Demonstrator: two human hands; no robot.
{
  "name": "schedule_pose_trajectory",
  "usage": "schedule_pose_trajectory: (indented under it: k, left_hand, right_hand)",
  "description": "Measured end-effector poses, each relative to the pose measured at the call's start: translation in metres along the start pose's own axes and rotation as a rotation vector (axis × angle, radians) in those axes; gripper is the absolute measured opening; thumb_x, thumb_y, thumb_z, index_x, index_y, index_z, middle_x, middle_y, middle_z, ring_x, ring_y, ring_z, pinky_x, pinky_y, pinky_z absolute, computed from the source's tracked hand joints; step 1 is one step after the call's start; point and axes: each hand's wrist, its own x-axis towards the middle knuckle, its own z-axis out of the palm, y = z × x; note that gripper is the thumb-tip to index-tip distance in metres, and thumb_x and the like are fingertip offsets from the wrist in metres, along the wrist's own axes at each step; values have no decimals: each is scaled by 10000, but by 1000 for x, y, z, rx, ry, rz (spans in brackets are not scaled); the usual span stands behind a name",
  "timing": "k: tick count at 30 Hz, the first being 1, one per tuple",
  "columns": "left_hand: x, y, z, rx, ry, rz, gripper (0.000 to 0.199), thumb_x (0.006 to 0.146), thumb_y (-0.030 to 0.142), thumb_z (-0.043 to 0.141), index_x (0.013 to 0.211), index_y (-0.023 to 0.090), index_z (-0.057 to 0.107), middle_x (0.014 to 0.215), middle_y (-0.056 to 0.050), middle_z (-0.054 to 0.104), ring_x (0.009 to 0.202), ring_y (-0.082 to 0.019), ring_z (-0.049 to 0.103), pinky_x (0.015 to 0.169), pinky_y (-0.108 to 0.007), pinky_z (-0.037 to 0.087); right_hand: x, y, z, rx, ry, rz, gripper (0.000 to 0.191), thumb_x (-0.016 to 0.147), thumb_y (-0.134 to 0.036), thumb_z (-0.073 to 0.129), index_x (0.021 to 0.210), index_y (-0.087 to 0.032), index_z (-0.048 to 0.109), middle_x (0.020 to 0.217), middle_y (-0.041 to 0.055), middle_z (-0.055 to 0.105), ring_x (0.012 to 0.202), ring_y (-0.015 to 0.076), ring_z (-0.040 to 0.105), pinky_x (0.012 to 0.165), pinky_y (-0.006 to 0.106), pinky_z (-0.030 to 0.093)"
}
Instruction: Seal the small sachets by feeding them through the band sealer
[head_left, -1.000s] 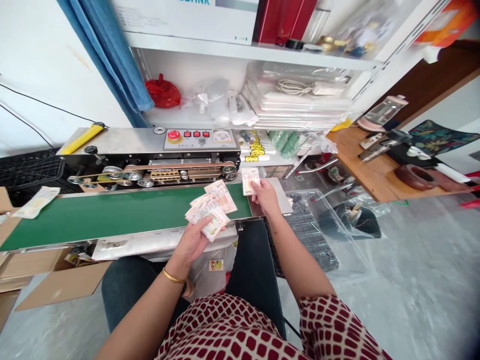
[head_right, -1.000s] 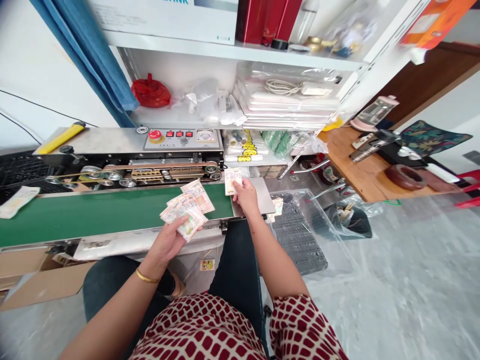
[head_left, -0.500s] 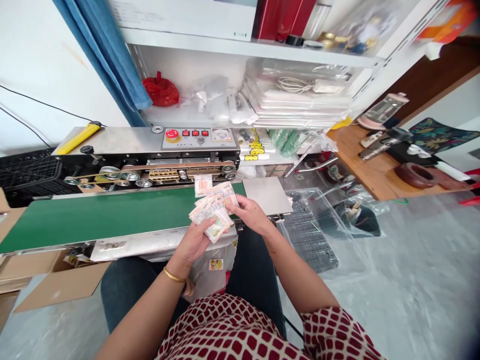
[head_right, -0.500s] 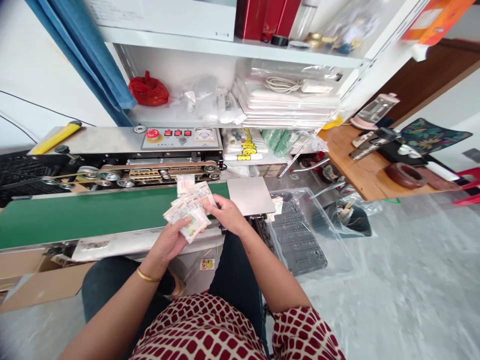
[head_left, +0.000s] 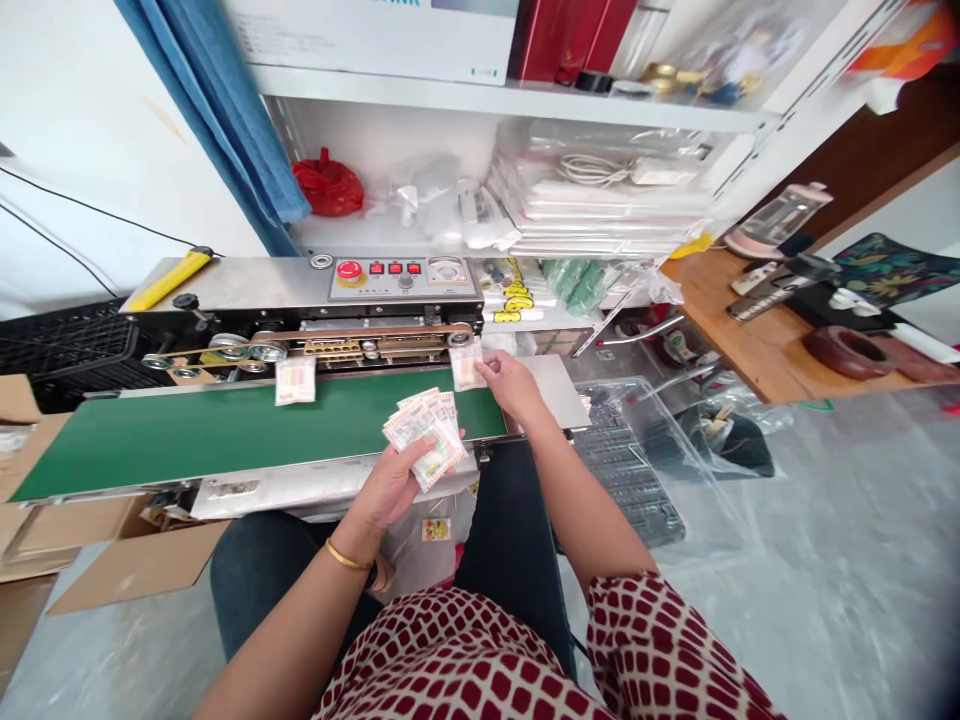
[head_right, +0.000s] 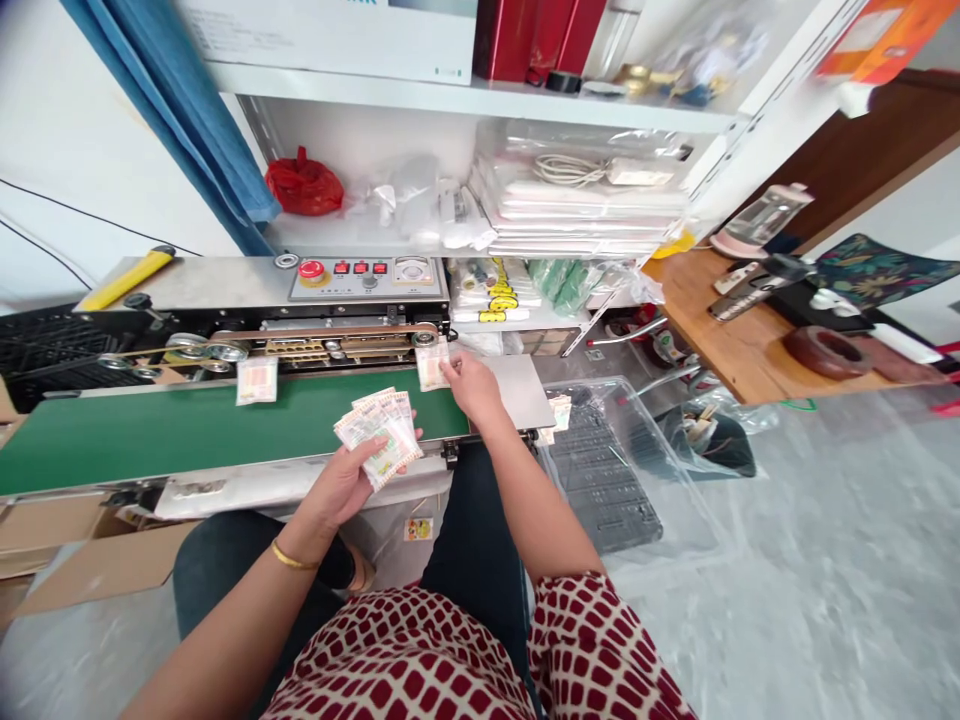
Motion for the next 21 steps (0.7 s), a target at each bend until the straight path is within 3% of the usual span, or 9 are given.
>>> schedule_pose_trajectory:
  k: [2,3,7,12,14,18,21]
  left_hand:
    - [1,0,1,-6,-15,12,579,847,210,688,1403,194,527,1307,-152,659,1188,-323,629,778,-332,601]
    - [2,1,1,-5,-23,18,588,840,200,694,1404,198,528,1307,-148,660,1174,-317,636,812,-349,595]
    - [7,5,5,3,-45,41,639,816,203,725,1418,222,514,1285,-130,672,1095,-296,668,869,-396,576]
    - [12,4,9,-41,-82,78,593,845,232,714,1405,248,519,1283,-92,669,1117,-253,653,928,-368,543]
    - [12,3,10,-49,-98,88,570,859,249,705,1400,244,524,1306,-88,655,1170,-244,626,979,-354,513]
    - [11,1,7,-48,-109,98,543,877,285,688,1393,236,529,1332,-99,634,1159,-250,627,960,-360,525]
    - [11,1,6,-23,-125,84,537,881,285,682,1393,244,526,1337,-100,631,1129,-255,640,921,-366,544]
  right_hand:
    - [-15,-13,-4,-122,119,-97,219,878,-404,598,931,-200,660,861,65,686,795,217,627,763,348,483]
    - [-25,-20,-7,-109,112,-122,249,917,-424,542,964,-209,660,921,66,695,839,216,631,801,351,485]
    - [-65,-40,-14,121,-66,-232,287,977,-427,456,1004,-232,665,1041,48,694,950,197,639,862,332,507]
    - [-93,-49,-5,42,-153,-420,217,911,-321,609,1115,-260,651,1351,85,560,1296,239,476,1101,436,382]
    - [-95,-48,-1,28,-205,-426,241,889,-305,640,1124,-252,630,1410,94,518,1335,239,437,1118,451,359]
    - [-93,-43,5,71,-208,-342,54,900,-275,604,904,-223,616,1393,96,531,1339,230,433,1125,457,338]
    - [-92,-40,7,155,-163,-248,109,894,-315,610,954,-224,612,1409,112,505,1344,230,438,1116,463,355]
